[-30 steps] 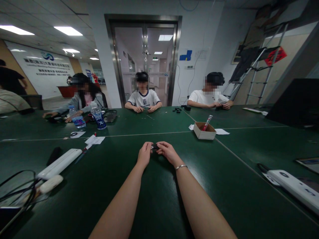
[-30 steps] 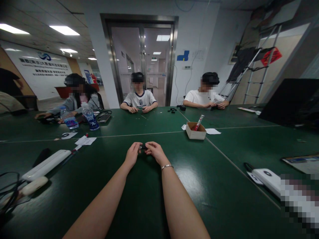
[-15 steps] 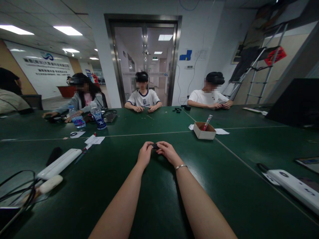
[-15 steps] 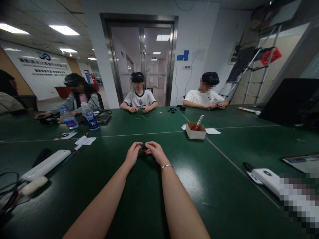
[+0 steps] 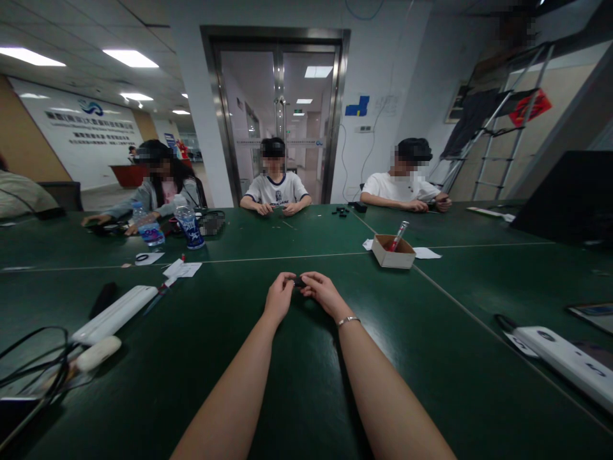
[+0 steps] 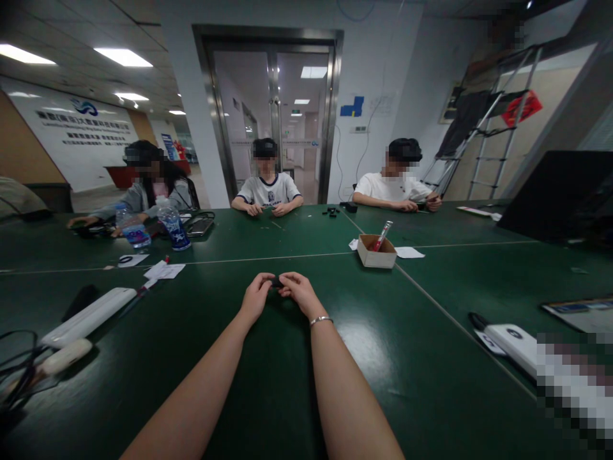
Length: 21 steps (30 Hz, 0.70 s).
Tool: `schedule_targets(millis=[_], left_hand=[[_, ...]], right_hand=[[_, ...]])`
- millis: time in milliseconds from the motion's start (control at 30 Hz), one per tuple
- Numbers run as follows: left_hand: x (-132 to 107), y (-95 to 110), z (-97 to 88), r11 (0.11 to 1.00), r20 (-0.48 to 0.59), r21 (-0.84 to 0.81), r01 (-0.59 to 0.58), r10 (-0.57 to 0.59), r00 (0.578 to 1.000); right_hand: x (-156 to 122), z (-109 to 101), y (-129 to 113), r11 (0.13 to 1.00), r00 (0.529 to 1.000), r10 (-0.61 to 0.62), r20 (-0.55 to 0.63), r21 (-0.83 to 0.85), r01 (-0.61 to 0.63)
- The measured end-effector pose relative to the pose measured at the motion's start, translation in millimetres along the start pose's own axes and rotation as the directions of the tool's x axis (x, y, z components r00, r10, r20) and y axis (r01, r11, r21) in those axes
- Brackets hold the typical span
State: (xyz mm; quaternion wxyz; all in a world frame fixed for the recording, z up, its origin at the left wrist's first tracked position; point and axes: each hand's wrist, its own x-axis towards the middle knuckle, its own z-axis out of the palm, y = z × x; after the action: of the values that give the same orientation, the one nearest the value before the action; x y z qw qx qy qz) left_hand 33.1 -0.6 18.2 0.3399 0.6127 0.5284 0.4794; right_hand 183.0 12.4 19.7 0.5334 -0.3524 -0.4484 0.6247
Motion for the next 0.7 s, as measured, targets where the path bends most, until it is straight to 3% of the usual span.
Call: schedule_targets(millis=[700], left_hand=[[1.9, -5.0, 1.1, 1.000, 0.009, 0.009, -0.006, 0.006, 1.000]], right_hand=[[-0.5, 0.4, -0.5, 1.000, 1.000, -0.001, 0.010, 0.009, 0.001]])
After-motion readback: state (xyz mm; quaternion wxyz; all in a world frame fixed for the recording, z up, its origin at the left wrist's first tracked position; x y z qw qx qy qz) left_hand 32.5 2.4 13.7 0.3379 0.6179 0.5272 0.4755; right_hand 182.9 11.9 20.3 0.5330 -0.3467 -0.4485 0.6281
